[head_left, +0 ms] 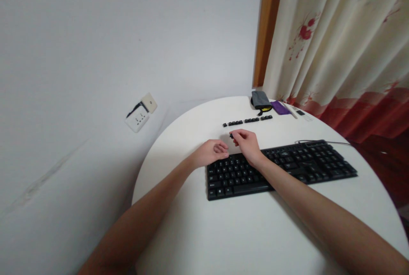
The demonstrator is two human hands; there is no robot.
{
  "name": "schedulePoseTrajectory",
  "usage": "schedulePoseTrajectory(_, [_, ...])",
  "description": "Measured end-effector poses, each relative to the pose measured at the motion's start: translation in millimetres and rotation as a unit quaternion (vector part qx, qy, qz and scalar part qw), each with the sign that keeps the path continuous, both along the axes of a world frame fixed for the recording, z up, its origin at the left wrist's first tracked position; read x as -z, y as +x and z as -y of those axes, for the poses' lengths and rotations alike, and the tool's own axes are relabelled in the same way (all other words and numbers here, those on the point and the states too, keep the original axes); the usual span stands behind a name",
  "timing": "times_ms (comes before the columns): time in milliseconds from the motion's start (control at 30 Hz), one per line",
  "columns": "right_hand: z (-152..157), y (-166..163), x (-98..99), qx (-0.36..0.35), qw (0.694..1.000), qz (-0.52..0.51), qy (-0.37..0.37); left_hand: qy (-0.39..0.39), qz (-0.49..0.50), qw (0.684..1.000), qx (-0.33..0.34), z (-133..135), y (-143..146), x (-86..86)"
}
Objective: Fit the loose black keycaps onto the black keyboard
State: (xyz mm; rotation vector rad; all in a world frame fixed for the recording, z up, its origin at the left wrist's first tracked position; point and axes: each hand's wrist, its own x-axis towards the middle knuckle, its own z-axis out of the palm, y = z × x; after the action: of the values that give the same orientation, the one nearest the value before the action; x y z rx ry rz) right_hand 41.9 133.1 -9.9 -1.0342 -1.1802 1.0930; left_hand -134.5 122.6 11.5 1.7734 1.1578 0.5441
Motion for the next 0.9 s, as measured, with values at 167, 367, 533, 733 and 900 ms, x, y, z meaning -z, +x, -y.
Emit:
schedulePoseTrajectory(167, [0.1,0.3,0.2,0.0,1.0,0.001,-0.006,-0.024,-0.037,0.999,0.002,0.3,-3.5,-1.6])
schedulePoseTrajectory(367, [0.9,0.4,-1.5,-0.006,1.0,-0.001,-0.003,-0.005,-0.046,0.999,-0.006,0.7,-1.4,-0.9])
schedulePoseTrajectory(533, [2.0,1.4,-0.8,-0.007,1.0,0.002,-0.002,0.007,-0.045,0.999,-0.016,1.6,1.1,0.4])
schedulePoseTrajectory(733, [-1.0,1.7,4.6,-0.007,1.0,-0.007,-0.005,-0.013,-0.028,0.999,-0.013,3.8,-1.0,-3.2])
schedulePoseTrajectory(900, [3.8,10.6,-8.0,-0.054,0.998,0.031,-0.008,-0.011,-0.034,0.999,-0.007,2.4,-5.0,-4.9])
